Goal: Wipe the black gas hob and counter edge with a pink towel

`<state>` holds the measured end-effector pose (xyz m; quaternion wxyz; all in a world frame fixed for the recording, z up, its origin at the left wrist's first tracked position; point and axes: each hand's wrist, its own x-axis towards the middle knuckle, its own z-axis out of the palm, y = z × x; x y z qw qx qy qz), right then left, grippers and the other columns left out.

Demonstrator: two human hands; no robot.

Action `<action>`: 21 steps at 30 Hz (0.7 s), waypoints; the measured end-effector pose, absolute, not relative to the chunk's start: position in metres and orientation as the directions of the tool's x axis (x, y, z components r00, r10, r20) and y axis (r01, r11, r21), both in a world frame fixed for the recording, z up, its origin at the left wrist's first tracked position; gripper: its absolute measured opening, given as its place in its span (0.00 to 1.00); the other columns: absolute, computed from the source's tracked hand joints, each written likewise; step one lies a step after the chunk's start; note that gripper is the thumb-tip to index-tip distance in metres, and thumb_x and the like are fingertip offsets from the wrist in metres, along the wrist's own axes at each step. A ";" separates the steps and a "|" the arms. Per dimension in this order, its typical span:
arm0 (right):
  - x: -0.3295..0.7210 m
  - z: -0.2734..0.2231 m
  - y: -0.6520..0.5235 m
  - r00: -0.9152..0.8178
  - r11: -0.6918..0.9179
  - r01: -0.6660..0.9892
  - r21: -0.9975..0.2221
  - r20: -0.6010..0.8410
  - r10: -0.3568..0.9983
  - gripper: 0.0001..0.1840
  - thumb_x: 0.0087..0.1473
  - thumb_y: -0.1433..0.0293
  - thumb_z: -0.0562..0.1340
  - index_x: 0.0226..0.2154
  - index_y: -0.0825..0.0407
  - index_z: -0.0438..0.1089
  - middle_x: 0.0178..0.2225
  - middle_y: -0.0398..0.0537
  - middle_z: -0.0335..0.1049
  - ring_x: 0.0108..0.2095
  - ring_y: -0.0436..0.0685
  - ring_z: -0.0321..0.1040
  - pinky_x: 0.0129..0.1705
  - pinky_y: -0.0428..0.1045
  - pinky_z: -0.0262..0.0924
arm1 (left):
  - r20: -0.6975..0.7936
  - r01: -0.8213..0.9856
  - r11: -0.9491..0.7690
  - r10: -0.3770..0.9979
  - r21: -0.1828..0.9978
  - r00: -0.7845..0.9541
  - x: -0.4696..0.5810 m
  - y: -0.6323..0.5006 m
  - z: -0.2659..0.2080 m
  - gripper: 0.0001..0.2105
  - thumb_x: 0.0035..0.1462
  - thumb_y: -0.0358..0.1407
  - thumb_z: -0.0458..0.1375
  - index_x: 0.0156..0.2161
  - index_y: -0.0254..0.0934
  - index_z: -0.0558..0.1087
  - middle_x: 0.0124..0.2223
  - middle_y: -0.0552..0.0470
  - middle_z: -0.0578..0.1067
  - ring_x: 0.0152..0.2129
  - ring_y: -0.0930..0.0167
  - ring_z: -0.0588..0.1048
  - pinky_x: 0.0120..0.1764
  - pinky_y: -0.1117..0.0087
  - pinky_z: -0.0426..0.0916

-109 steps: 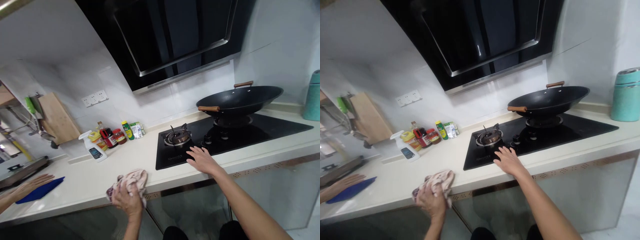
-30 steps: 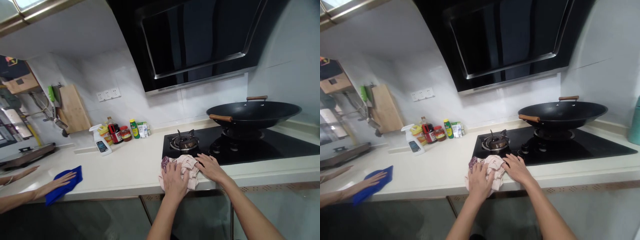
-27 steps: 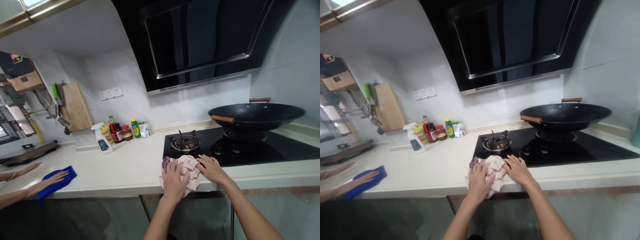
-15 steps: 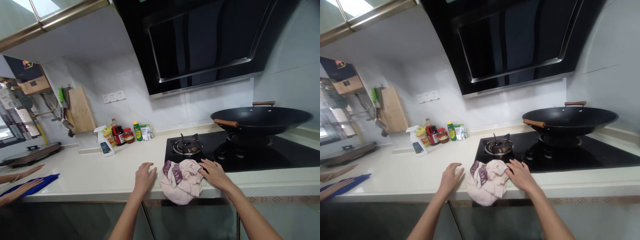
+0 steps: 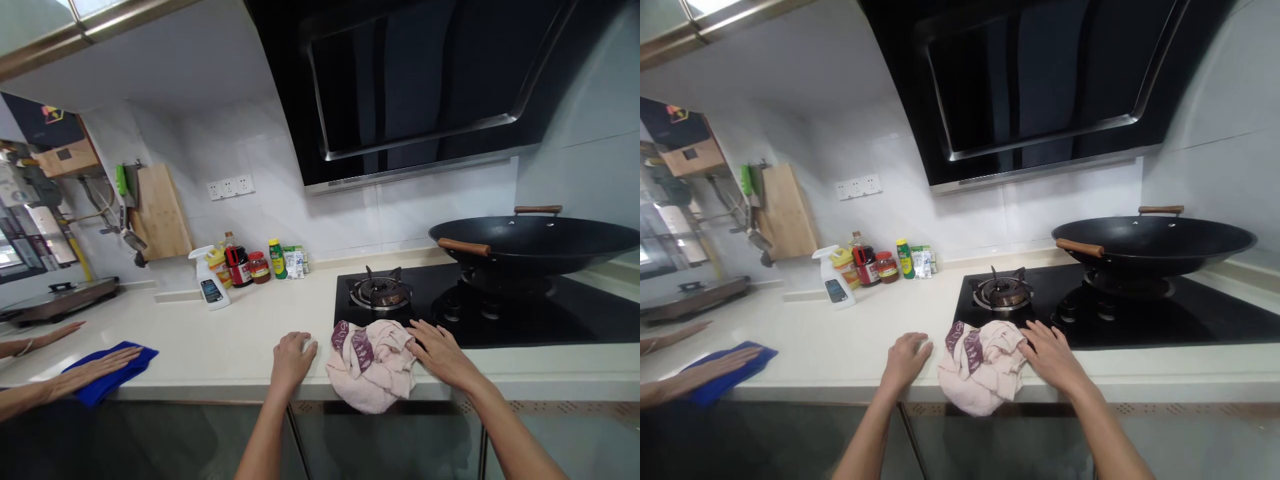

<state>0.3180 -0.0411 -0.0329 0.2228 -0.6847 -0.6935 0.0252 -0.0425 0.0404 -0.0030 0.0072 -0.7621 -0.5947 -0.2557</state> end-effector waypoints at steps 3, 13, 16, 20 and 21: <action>0.318 -0.034 -0.041 0.037 0.063 0.940 -0.335 0.283 0.958 0.33 0.66 0.50 0.43 0.63 0.46 0.65 0.70 0.49 0.54 0.71 0.61 0.44 0.70 0.64 0.36 | 0.399 0.903 -0.298 0.903 0.311 0.161 -0.044 0.042 -0.004 0.16 0.64 0.43 0.54 0.53 0.42 0.76 0.56 0.47 0.77 0.56 0.61 0.71 0.58 0.58 0.62; 0.318 -0.036 -0.039 0.041 0.063 0.942 -0.329 0.299 0.953 0.32 0.66 0.51 0.44 0.63 0.47 0.65 0.69 0.50 0.54 0.71 0.61 0.46 0.70 0.64 0.37 | 0.422 0.895 -0.306 0.894 0.325 0.152 -0.044 0.039 -0.002 0.16 0.64 0.42 0.55 0.51 0.41 0.77 0.55 0.47 0.78 0.55 0.62 0.72 0.57 0.59 0.63; 0.318 -0.038 -0.039 0.039 0.069 0.939 -0.337 0.302 0.952 0.33 0.66 0.52 0.44 0.63 0.48 0.65 0.70 0.50 0.54 0.71 0.61 0.45 0.70 0.64 0.36 | 0.426 0.894 -0.307 0.892 0.326 0.151 -0.043 0.038 -0.002 0.16 0.64 0.41 0.55 0.52 0.40 0.77 0.55 0.47 0.78 0.55 0.62 0.72 0.57 0.60 0.62; 0.324 -0.039 -0.036 0.050 0.083 0.920 -0.383 0.326 0.944 0.32 0.66 0.52 0.44 0.62 0.46 0.66 0.68 0.49 0.58 0.70 0.61 0.48 0.70 0.64 0.38 | 0.427 0.893 -0.302 0.893 0.334 0.142 -0.043 0.038 -0.001 0.15 0.63 0.42 0.55 0.51 0.40 0.77 0.54 0.47 0.79 0.55 0.62 0.72 0.58 0.60 0.62; 0.325 -0.037 -0.036 0.071 0.084 0.908 -0.411 0.347 0.935 0.31 0.66 0.52 0.44 0.61 0.46 0.66 0.67 0.50 0.59 0.69 0.61 0.51 0.69 0.64 0.41 | 0.426 0.892 -0.302 0.894 0.336 0.142 -0.043 0.038 -0.001 0.15 0.63 0.42 0.55 0.50 0.41 0.77 0.54 0.47 0.79 0.55 0.62 0.72 0.58 0.60 0.62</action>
